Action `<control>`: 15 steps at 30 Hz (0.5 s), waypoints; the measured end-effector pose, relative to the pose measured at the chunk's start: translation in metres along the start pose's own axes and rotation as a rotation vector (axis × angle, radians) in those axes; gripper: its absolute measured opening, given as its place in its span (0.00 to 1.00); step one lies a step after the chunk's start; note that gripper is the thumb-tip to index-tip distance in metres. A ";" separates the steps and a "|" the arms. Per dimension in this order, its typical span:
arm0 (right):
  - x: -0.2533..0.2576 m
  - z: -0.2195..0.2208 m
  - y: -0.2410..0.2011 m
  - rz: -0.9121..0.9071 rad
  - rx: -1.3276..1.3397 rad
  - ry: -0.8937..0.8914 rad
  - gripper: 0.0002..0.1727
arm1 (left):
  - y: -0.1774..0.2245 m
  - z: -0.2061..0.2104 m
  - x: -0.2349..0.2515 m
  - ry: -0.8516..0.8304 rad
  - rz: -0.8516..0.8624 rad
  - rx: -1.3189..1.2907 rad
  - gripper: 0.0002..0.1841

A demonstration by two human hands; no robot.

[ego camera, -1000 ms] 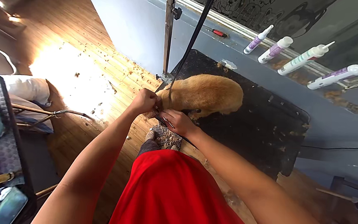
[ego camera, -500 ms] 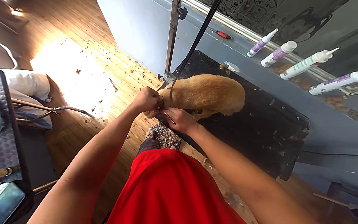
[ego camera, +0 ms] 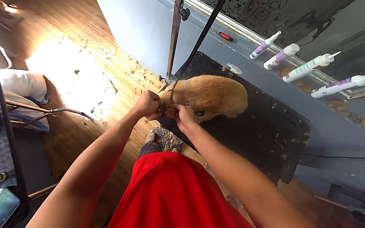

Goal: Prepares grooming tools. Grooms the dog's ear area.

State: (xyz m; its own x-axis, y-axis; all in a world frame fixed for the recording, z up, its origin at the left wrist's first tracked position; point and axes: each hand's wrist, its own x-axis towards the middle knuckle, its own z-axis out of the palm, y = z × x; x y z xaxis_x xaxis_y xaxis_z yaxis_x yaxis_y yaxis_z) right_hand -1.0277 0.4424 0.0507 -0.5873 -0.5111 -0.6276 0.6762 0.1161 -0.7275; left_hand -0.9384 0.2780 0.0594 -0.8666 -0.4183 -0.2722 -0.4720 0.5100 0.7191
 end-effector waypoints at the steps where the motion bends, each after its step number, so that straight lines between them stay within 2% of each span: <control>1: 0.000 -0.002 0.001 0.027 0.071 0.004 0.16 | -0.001 -0.002 -0.001 0.007 -0.007 -0.014 0.18; 3: 0.000 -0.004 0.007 0.033 0.159 0.006 0.16 | -0.002 -0.004 0.000 0.025 -0.003 -0.032 0.17; 5: 0.001 -0.008 0.017 -0.074 0.086 -0.030 0.16 | -0.003 -0.003 0.001 0.025 -0.009 -0.039 0.17; 7: 0.003 -0.014 0.030 -0.419 -0.320 -0.122 0.15 | -0.003 -0.001 0.002 0.016 -0.014 -0.024 0.17; 9: 0.001 -0.021 0.033 -0.887 -0.920 -0.220 0.13 | 0.000 0.004 0.001 0.011 -0.006 0.006 0.18; 10: 0.000 -0.019 0.031 -1.070 -1.183 -0.260 0.13 | 0.003 0.005 0.001 0.008 0.003 0.025 0.18; 11: -0.002 -0.015 0.031 -1.170 -1.368 -0.279 0.13 | 0.004 0.007 0.002 0.001 0.016 0.043 0.18; 13: -0.006 -0.005 0.031 -1.140 -1.510 -0.258 0.11 | 0.004 0.011 0.005 -0.016 0.028 0.057 0.17; 15: -0.006 0.003 0.024 -0.934 -1.410 -0.248 0.11 | 0.001 0.012 0.009 -0.011 0.027 0.046 0.16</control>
State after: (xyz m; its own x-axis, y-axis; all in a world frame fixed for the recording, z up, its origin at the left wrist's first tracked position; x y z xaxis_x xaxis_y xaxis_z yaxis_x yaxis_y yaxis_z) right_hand -1.0069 0.4458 0.0380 -0.3557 -0.9314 0.0776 -0.7981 0.2594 -0.5439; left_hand -0.9486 0.2836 0.0505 -0.8807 -0.3958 -0.2602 -0.4552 0.5553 0.6960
